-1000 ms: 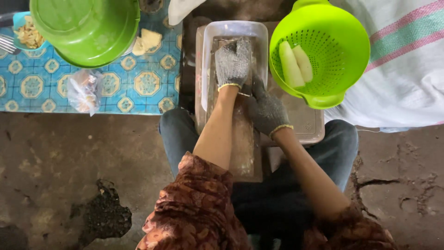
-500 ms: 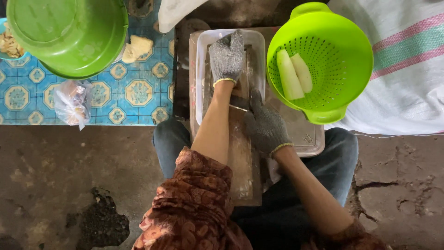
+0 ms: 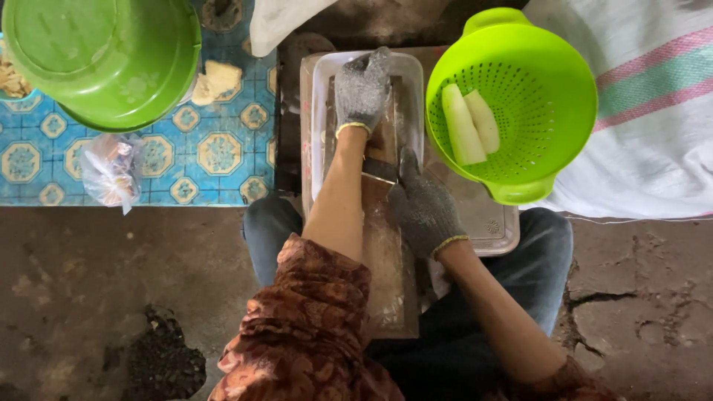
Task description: Grating a white vegetable on a manual grater box.
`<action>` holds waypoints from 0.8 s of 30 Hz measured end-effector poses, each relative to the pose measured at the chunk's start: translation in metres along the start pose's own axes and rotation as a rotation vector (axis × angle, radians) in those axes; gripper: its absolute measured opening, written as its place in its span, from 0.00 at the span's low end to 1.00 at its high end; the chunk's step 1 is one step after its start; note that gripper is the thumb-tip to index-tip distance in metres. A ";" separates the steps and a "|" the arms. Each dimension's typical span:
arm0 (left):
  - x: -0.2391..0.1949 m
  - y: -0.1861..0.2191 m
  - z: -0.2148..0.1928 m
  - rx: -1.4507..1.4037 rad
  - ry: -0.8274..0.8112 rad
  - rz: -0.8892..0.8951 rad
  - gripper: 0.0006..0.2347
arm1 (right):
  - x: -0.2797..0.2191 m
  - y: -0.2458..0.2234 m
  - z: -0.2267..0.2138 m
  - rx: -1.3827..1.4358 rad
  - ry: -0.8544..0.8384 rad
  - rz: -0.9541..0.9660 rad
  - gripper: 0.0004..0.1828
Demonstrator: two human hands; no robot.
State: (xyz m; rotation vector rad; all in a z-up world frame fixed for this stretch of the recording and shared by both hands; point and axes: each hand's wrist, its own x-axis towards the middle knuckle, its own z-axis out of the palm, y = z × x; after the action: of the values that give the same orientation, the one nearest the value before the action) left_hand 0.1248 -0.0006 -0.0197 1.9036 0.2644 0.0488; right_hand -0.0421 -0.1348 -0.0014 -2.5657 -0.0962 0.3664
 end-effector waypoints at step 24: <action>-0.040 0.001 -0.021 -0.474 -0.263 -0.038 0.08 | 0.005 0.012 0.008 0.053 0.042 -0.050 0.37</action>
State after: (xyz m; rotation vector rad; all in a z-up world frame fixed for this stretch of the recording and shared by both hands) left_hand 0.0823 0.0102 -0.0081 1.4144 0.0975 -0.1520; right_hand -0.0395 -0.1405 -0.0159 -2.5118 -0.1336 0.2923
